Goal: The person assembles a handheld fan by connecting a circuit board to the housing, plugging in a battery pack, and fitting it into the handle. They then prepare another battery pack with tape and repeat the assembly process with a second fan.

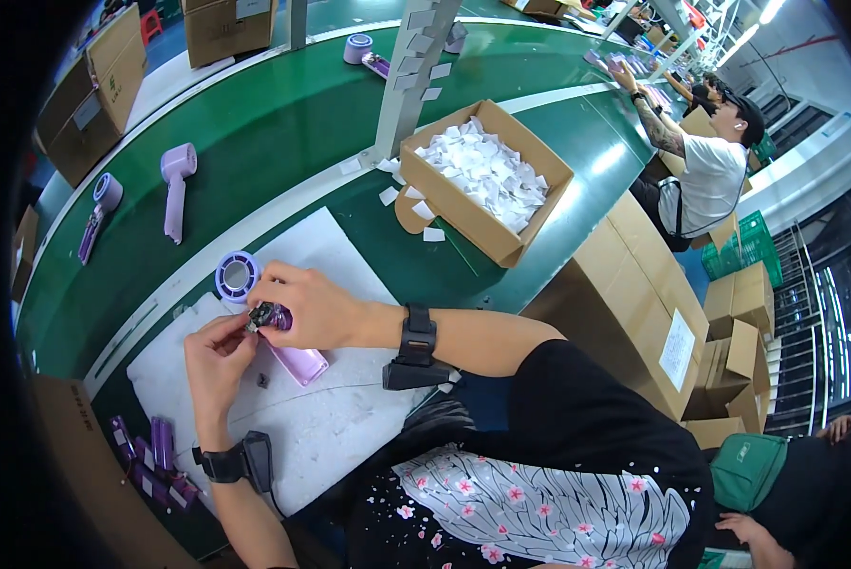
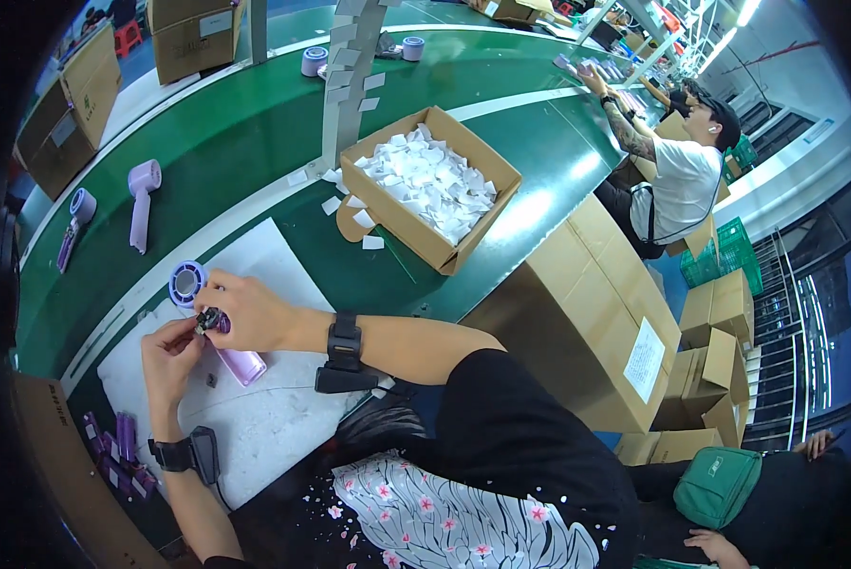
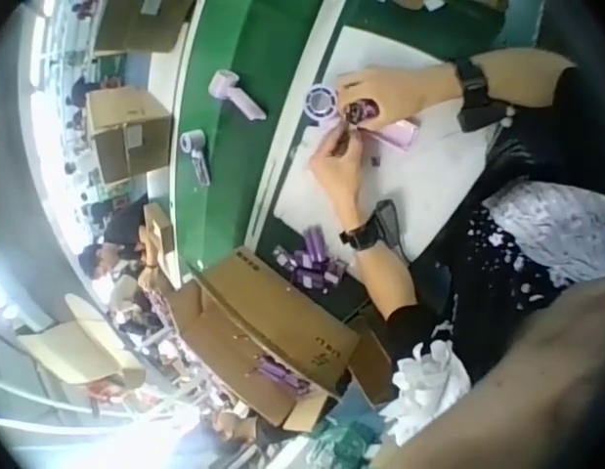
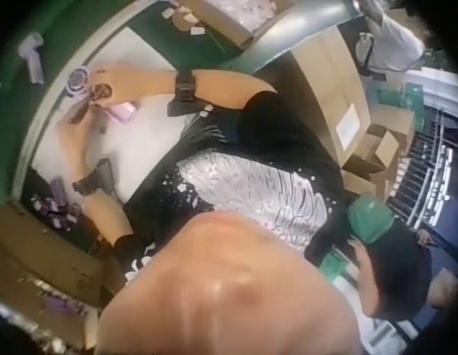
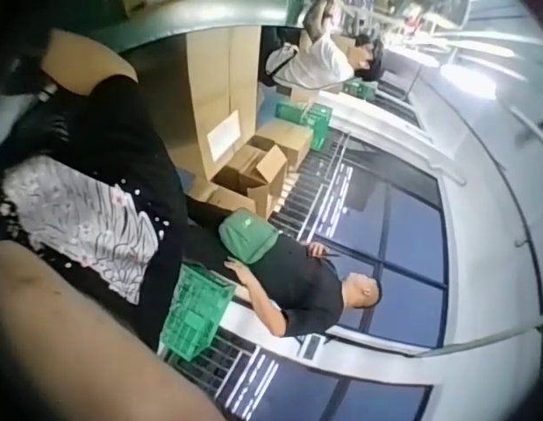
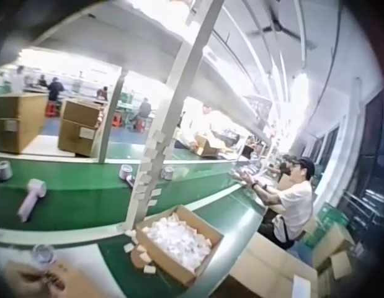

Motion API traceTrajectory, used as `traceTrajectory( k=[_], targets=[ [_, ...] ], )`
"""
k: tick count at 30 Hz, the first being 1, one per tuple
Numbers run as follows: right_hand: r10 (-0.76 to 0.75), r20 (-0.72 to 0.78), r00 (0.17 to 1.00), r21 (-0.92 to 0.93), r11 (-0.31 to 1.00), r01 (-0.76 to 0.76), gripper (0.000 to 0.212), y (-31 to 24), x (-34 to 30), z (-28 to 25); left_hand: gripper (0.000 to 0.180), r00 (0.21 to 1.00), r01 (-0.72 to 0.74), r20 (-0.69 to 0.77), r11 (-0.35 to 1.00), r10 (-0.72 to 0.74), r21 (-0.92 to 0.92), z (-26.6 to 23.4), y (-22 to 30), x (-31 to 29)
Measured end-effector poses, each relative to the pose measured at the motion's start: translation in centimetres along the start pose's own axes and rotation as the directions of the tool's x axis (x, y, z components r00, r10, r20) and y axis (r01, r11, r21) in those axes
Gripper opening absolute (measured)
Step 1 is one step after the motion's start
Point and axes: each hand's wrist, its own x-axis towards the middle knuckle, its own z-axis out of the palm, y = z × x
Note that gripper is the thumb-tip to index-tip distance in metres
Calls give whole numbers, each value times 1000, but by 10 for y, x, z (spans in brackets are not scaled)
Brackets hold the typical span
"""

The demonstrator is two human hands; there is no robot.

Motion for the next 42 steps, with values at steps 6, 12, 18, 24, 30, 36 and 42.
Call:
traceTrajectory(
  k=[6, 12, 18, 24, 30, 36, 42],
  targets=[
    [-28, -14, 1000, -14, 1000, 28, 26, 2, 0, -2, 22, 999, -29, 19, 997, 28, 68, 0, 2, 0],
    [-32, 45, 998, 0, 999, 32, 25, 0, 3, -3, 22, 999, -48, 3, 994, 48, 97, 0, 5, -5],
    [0, 49, 999, -12, 1000, 1, 28, -1, -1, -17, 24, 994, -105, -1, 969, 108, 222, 9, 10, -4],
    [-4, 34, 999, -10, 1000, 4, 27, -4, -6, -29, 24, 988, -155, 28, 971, 153, 180, 23, 12, -3],
    [36, 46, 998, -49, 998, -34, 25, -10, -5, -28, 22, 993, -118, -5, 983, 119, 138, 24, 11, -4],
    [181, 19, 983, -27, 983, -180, 21, -12, -4, -29, 28, 994, -89, 71, 996, 88, -1, 32, 12, -5],
    [268, 10, 963, -20, 963, -267, 20, -18, -4, -28, 32, 992, -122, 3, 987, 123, 103, 41, 10, -3]
  ],
)
